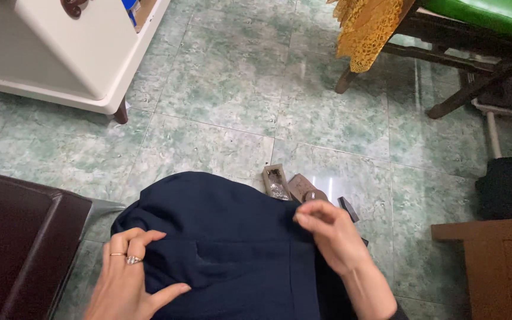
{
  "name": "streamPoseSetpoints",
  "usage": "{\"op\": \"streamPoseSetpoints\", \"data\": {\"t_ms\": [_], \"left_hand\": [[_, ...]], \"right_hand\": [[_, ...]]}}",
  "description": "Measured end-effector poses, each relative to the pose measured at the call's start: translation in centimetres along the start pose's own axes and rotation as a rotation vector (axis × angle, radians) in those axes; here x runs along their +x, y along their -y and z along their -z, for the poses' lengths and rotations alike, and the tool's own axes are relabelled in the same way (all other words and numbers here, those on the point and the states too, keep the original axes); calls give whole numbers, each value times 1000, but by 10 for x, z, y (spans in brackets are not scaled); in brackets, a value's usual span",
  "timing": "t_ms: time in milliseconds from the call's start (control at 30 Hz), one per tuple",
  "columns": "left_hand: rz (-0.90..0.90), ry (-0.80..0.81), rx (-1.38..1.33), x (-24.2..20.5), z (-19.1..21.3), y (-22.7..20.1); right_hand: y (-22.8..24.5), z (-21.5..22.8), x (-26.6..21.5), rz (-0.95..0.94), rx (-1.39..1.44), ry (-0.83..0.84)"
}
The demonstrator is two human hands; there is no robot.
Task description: Repairing or assembling a zipper on a dark blue garment while sitting on the floor
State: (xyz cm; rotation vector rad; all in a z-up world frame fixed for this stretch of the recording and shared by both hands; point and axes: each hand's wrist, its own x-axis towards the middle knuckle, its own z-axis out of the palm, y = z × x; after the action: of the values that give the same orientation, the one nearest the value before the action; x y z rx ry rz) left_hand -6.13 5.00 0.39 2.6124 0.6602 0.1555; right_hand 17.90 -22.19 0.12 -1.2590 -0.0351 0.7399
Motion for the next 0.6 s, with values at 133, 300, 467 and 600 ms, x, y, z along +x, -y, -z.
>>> {"op": "streamPoseSetpoints", "data": {"t_ms": [133, 300, 467, 600], "left_hand": [[91, 71, -116, 8, 4, -11], [79, -92, -230, 16, 7, -22], [167, -127, -222, -7, 44, 11], [237, -224, -7, -11, 67, 15]], "right_hand": [[6, -14, 24, -53, 25, 9], [3, -26, 16, -58, -4, -47], [-8, -53, -13, 76, -27, -115], [-16, -79, -15, 207, 2, -39]]}}
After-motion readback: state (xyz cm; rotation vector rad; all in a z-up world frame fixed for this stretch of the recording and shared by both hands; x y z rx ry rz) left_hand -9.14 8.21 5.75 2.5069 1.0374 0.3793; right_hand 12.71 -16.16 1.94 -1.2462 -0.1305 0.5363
